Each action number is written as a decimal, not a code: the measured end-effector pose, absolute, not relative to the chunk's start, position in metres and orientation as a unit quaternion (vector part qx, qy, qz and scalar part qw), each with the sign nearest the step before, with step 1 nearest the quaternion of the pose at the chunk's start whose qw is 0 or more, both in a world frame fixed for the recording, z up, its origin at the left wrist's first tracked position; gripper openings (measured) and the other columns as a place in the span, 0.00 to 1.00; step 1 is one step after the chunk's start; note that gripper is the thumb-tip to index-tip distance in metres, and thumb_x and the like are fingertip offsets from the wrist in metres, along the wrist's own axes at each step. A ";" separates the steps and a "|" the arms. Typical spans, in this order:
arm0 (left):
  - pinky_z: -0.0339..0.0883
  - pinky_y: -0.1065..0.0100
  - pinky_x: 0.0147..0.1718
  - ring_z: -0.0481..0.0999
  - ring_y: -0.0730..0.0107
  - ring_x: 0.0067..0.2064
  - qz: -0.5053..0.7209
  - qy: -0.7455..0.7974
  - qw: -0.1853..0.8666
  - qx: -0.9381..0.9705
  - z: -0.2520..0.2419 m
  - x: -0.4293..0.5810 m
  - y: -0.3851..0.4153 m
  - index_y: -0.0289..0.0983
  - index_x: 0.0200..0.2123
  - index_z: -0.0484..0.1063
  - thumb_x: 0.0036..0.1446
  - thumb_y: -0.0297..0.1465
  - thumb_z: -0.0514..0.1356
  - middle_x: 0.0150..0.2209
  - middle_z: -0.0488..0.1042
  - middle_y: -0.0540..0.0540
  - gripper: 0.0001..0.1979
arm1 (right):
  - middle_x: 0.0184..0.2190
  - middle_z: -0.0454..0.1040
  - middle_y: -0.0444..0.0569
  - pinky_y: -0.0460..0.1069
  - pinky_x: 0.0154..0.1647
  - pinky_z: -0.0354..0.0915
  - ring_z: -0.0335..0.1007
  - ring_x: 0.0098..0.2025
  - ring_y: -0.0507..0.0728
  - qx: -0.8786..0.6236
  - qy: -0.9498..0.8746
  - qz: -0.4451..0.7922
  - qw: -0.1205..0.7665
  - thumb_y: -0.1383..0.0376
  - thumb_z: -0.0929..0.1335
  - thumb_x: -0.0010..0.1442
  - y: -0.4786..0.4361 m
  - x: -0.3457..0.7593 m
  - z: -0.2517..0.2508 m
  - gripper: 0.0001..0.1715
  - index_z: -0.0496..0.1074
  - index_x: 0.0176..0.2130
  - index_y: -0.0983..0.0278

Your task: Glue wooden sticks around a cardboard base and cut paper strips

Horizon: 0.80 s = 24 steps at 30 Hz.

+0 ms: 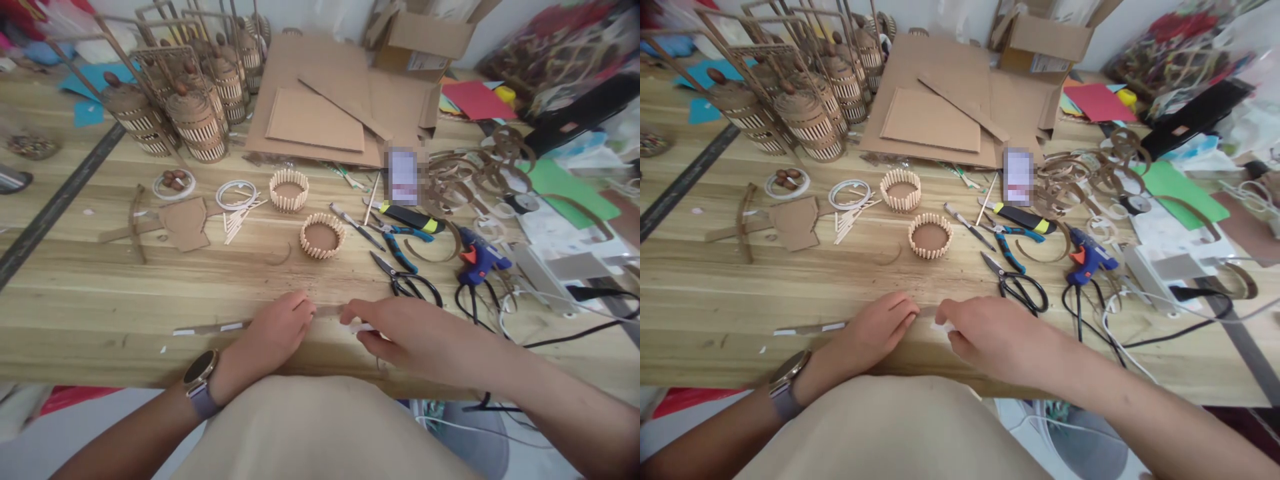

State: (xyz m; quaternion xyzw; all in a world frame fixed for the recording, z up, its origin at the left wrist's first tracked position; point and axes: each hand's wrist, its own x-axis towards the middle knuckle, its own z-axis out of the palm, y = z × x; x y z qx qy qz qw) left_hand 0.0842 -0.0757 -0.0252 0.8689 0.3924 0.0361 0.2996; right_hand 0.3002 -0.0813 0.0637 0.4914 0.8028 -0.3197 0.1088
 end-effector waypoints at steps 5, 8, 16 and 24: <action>0.67 0.61 0.41 0.71 0.62 0.40 0.115 0.389 0.320 0.856 -0.019 0.080 -0.081 0.36 0.39 0.68 0.68 0.29 0.45 0.38 0.72 0.44 0.12 | 0.41 0.81 0.54 0.51 0.36 0.64 0.78 0.42 0.63 0.464 0.810 -0.313 0.174 0.73 0.63 0.59 -0.066 0.278 0.056 0.20 0.74 0.49 0.63; 0.67 0.61 0.41 0.71 0.62 0.41 0.121 0.381 0.348 0.848 -0.014 0.080 -0.082 0.37 0.37 0.67 0.67 0.30 0.49 0.37 0.73 0.45 0.09 | 0.40 0.81 0.55 0.51 0.34 0.64 0.78 0.41 0.64 0.460 0.816 -0.293 0.189 0.74 0.63 0.58 -0.064 0.270 0.055 0.19 0.75 0.47 0.64; 0.67 0.61 0.41 0.71 0.63 0.40 0.152 0.388 0.384 0.824 -0.016 0.083 -0.083 0.39 0.34 0.67 0.65 0.27 0.48 0.36 0.73 0.46 0.09 | 0.38 0.82 0.54 0.50 0.32 0.64 0.78 0.39 0.63 0.458 0.821 -0.268 0.210 0.67 0.64 0.61 -0.065 0.259 0.061 0.14 0.77 0.44 0.64; 0.66 0.63 0.39 0.70 0.64 0.38 0.176 0.401 0.398 0.806 -0.010 0.082 -0.086 0.39 0.32 0.66 0.66 0.29 0.48 0.33 0.70 0.47 0.11 | 0.35 0.81 0.53 0.48 0.32 0.63 0.77 0.36 0.59 0.521 0.781 -0.314 0.146 0.63 0.64 0.64 -0.064 0.276 0.058 0.14 0.75 0.46 0.65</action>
